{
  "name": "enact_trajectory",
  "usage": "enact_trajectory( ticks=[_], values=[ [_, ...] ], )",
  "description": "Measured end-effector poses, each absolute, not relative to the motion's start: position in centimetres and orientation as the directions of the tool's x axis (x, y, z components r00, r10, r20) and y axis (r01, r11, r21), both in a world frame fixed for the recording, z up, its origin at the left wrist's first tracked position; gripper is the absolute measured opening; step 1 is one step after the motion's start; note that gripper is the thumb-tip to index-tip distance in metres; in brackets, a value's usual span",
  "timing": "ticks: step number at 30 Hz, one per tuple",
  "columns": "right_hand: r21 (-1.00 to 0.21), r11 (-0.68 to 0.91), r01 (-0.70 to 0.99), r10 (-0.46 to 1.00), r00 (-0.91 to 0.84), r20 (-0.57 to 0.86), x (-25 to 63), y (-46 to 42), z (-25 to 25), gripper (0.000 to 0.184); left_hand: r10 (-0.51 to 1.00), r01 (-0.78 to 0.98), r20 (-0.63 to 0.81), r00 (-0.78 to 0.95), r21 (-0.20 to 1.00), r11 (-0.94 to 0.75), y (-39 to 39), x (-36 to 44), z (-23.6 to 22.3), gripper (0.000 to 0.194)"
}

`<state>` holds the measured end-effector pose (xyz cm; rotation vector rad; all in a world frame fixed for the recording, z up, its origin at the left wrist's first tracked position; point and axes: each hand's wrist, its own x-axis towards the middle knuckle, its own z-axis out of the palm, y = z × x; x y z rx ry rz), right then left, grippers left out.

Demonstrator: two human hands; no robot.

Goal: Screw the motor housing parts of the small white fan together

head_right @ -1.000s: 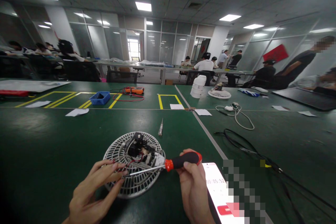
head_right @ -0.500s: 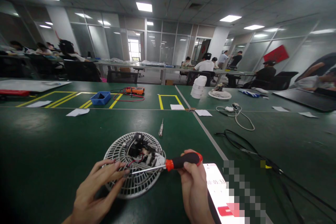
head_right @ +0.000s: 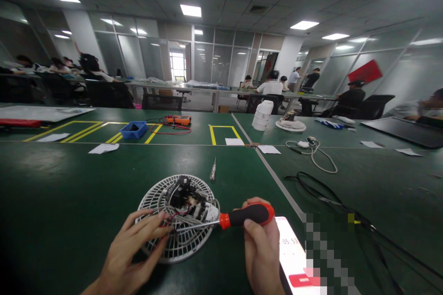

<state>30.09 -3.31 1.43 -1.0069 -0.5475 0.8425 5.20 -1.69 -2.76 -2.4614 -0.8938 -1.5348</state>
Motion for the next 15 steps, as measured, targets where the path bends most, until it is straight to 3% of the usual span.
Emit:
enact_trajectory(
  ticks=[15],
  values=[
    [-0.905,0.266,-0.333,0.814,0.581,0.026,30.10,-3.40,1.14,0.037,0.456,0.532,0.842,0.288,0.255,-0.807,-1.89,5.45,-2.70,0.061]
  ],
)
